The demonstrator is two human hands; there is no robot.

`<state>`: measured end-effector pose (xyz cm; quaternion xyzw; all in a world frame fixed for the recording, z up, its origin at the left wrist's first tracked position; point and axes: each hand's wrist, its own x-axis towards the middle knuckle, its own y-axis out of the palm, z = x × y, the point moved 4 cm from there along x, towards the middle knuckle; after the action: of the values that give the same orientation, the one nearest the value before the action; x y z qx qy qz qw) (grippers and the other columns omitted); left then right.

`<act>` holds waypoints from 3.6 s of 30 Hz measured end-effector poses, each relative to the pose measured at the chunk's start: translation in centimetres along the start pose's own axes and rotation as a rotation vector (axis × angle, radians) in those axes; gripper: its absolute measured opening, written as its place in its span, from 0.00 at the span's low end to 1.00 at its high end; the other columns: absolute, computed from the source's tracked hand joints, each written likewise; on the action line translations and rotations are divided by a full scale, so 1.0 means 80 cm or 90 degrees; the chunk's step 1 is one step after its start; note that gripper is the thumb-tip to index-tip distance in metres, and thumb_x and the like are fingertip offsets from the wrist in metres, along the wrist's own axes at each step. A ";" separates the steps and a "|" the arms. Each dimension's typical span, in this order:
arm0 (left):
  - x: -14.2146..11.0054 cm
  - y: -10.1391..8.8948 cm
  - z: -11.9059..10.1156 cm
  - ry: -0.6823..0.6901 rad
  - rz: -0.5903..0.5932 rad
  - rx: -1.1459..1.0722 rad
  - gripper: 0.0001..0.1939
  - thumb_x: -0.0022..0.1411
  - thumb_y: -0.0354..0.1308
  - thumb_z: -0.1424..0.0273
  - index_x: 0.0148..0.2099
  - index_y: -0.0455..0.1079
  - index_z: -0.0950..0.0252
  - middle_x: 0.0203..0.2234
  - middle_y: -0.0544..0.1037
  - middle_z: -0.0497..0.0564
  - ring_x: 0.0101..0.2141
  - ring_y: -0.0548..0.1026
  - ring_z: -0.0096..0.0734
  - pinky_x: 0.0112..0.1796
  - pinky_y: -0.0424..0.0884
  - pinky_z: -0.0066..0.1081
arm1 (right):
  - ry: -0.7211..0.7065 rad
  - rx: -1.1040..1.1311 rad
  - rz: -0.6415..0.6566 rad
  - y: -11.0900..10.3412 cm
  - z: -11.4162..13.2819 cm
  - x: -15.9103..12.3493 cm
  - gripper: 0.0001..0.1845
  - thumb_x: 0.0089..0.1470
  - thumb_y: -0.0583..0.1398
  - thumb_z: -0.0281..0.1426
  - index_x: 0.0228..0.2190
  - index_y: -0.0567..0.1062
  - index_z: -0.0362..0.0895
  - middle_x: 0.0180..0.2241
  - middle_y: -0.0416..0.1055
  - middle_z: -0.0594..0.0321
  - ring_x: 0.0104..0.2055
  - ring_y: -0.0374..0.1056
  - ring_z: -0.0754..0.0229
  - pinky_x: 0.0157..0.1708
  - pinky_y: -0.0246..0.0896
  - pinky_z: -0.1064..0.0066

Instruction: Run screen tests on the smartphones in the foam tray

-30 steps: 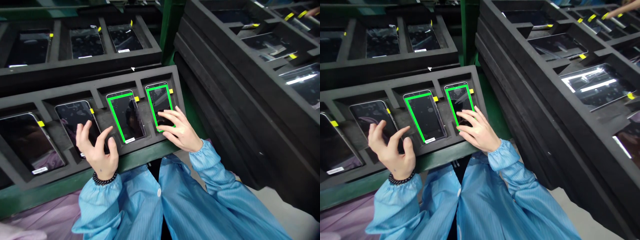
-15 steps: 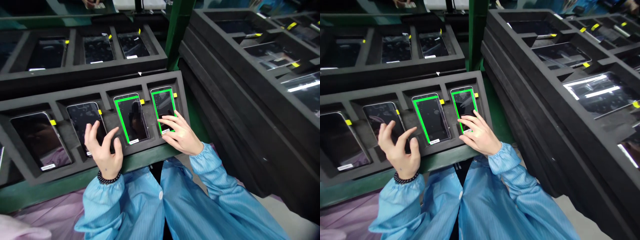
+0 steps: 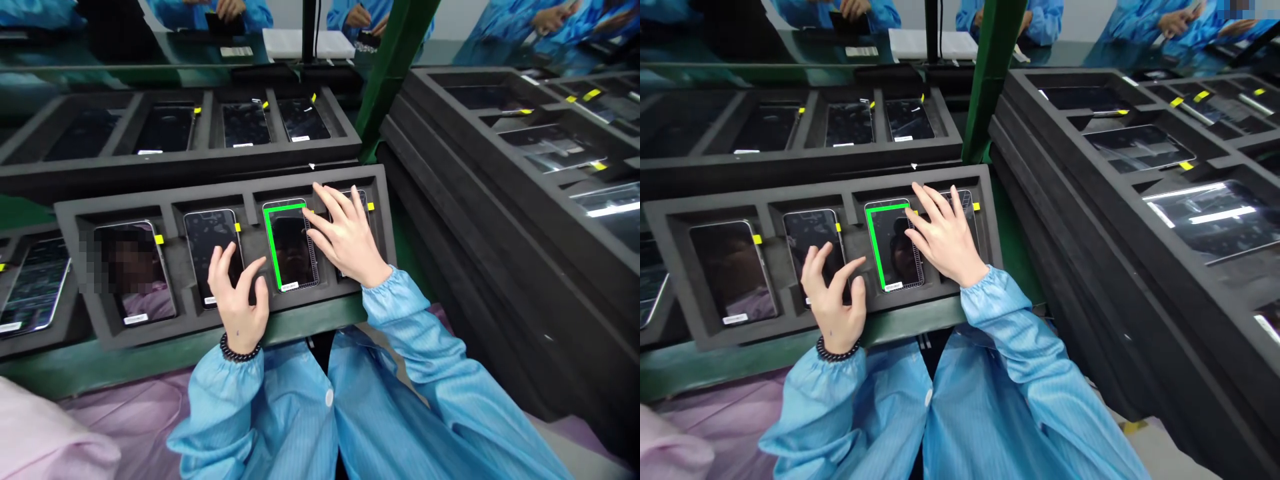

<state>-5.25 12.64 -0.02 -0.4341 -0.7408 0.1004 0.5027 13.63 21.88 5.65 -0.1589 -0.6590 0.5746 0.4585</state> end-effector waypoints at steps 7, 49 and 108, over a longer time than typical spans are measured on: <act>-0.001 0.000 0.001 0.012 -0.008 -0.016 0.15 0.65 0.55 0.75 0.52 0.75 0.65 0.65 0.63 0.62 0.68 0.55 0.49 0.66 0.54 0.47 | -0.088 0.022 0.033 -0.013 0.025 -0.064 0.17 0.68 0.53 0.36 0.44 0.81 0.43 0.64 0.65 0.53 0.66 0.61 0.49 0.71 0.43 0.40; 0.001 -0.005 0.002 -0.003 -0.003 -0.041 0.15 0.67 0.53 0.73 0.52 0.75 0.64 0.65 0.63 0.60 0.68 0.55 0.49 0.66 0.54 0.50 | -0.175 0.152 0.072 -0.010 0.012 -0.079 0.15 0.66 0.57 0.33 0.35 0.84 0.45 0.61 0.70 0.53 0.62 0.65 0.49 0.69 0.47 0.39; 0.001 -0.003 0.002 -0.015 -0.002 -0.026 0.14 0.68 0.51 0.70 0.52 0.74 0.62 0.64 0.63 0.60 0.68 0.56 0.48 0.65 0.57 0.51 | -0.200 0.141 0.087 0.014 0.071 -0.046 0.18 0.68 0.53 0.38 0.50 0.76 0.46 0.67 0.61 0.54 0.68 0.57 0.52 0.72 0.39 0.42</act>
<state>-5.50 12.61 0.12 -0.4419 -0.7493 0.0895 0.4850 10.74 16.00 3.52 -0.0605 -0.6431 0.6909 0.3246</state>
